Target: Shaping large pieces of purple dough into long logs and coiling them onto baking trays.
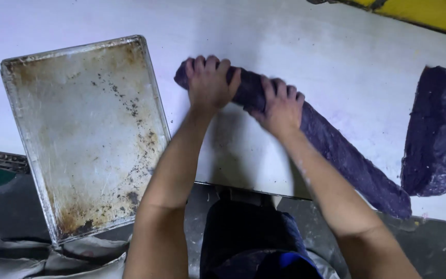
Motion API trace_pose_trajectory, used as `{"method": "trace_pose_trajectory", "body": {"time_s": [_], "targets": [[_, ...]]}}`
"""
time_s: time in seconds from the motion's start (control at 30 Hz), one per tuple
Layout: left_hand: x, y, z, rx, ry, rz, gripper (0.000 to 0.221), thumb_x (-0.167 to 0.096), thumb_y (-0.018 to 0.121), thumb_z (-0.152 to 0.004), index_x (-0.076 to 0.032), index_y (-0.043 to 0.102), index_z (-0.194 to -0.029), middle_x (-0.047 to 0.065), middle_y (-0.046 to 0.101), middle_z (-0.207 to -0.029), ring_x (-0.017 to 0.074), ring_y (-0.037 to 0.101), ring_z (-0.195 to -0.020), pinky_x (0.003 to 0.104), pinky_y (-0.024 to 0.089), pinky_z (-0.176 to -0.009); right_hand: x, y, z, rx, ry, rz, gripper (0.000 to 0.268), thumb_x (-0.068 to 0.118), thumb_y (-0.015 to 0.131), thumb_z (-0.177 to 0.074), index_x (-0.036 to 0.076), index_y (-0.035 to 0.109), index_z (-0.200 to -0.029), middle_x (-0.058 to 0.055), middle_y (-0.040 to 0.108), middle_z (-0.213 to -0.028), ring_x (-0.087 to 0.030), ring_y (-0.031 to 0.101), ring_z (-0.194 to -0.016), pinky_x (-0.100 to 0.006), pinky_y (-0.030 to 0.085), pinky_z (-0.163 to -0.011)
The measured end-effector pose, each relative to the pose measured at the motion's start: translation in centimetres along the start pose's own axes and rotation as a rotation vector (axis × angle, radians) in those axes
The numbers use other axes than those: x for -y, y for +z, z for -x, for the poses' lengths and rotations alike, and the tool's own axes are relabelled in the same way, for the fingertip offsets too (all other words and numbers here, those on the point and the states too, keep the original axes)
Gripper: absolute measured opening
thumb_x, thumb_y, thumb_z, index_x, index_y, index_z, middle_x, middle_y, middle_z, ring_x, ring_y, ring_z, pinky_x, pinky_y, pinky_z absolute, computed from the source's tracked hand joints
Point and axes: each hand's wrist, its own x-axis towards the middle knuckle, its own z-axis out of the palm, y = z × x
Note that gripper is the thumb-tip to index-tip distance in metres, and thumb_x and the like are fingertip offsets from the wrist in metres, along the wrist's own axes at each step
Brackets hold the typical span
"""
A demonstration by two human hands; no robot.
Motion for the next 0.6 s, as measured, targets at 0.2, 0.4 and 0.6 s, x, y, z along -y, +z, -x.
{"method": "trace_pose_trajectory", "body": {"time_s": [0.2,0.4,0.6], "targets": [[-0.5,-2.2,-1.8,0.165,-0.046,0.179,0.072,-0.069,0.053,-0.101,-0.028,0.04,-0.158,0.009,0.061,-0.148,0.0326,0.049,-0.141,0.065,0.012,-0.122,-1.7,-1.2,1.5,-0.001,-0.081,-0.378,0.122,0.062,0.085,-0.071,0.022,0.02,-0.166,-0.016,0.026,-0.168,-0.052,0.021,-0.152,-0.072,0.022,-0.118],[-8.0,-4.5,4.2,0.121,0.286,0.125,0.071,-0.058,0.063,-0.098,-0.023,0.046,-0.157,0.016,0.041,-0.16,0.0448,0.038,-0.147,0.069,0.027,-0.119,-5.6,3.5,13.9,-0.23,0.159,-0.143,0.094,0.053,0.065,-0.092,0.011,0.025,-0.165,-0.026,0.023,-0.167,-0.057,0.015,-0.149,-0.073,0.011,-0.116],[-8.8,4.1,-2.6,-0.124,0.221,0.037,0.052,-0.07,0.051,-0.097,-0.023,0.072,-0.087,0.004,0.07,-0.085,0.0307,0.066,-0.093,0.065,0.038,-0.1,-10.4,0.6,6.8,-0.06,0.252,-0.046,0.096,0.069,0.074,-0.077,0.028,0.04,-0.157,-0.007,0.053,-0.138,-0.038,0.054,-0.121,-0.059,0.044,-0.096]]}}
